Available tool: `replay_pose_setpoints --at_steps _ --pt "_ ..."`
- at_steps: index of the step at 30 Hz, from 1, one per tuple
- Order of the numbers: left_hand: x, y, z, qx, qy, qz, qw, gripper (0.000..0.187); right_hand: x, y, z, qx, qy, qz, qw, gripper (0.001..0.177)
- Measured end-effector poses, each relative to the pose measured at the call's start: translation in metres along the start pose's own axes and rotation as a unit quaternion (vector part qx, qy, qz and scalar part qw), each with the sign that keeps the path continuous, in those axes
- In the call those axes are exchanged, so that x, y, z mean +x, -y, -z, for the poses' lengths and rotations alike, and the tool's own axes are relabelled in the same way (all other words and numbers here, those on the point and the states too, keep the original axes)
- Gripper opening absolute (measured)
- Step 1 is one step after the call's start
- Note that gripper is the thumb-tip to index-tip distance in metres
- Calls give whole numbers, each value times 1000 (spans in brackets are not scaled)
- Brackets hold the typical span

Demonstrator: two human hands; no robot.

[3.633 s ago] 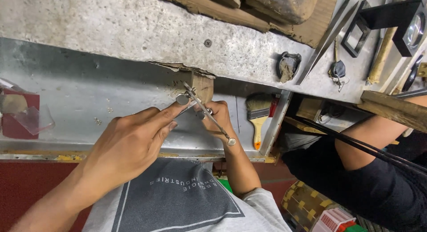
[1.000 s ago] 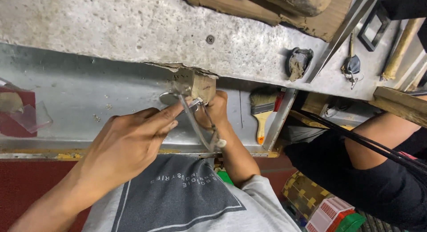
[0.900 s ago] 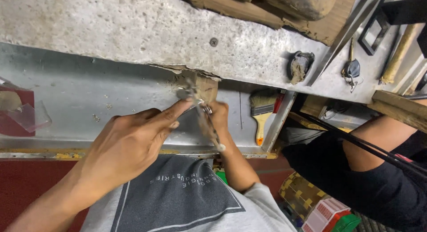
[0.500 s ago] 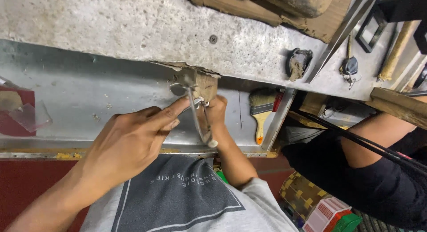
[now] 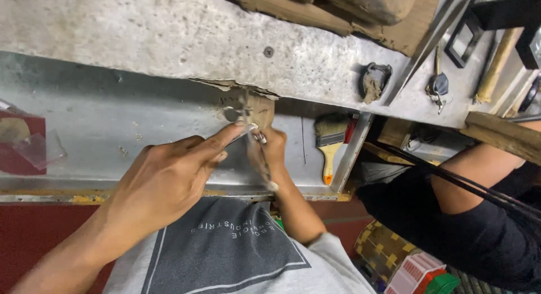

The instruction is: Cutting a small metal piece using a jeweler's saw on a workbench

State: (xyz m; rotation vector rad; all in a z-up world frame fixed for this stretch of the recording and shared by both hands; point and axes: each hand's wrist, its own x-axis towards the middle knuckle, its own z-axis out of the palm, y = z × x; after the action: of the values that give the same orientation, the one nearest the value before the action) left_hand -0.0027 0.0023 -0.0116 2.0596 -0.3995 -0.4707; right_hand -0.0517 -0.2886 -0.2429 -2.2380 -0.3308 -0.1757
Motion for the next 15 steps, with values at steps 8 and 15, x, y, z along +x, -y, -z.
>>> replay_pose_setpoints --at_steps 8,15 --pt "-10 -17 -1 23 -35 -3 999 53 52 93 41 82 85 -141 983 50" --pt "-14 -21 -1 20 -4 19 1000 58 48 87 43 89 96 -162 978 52"
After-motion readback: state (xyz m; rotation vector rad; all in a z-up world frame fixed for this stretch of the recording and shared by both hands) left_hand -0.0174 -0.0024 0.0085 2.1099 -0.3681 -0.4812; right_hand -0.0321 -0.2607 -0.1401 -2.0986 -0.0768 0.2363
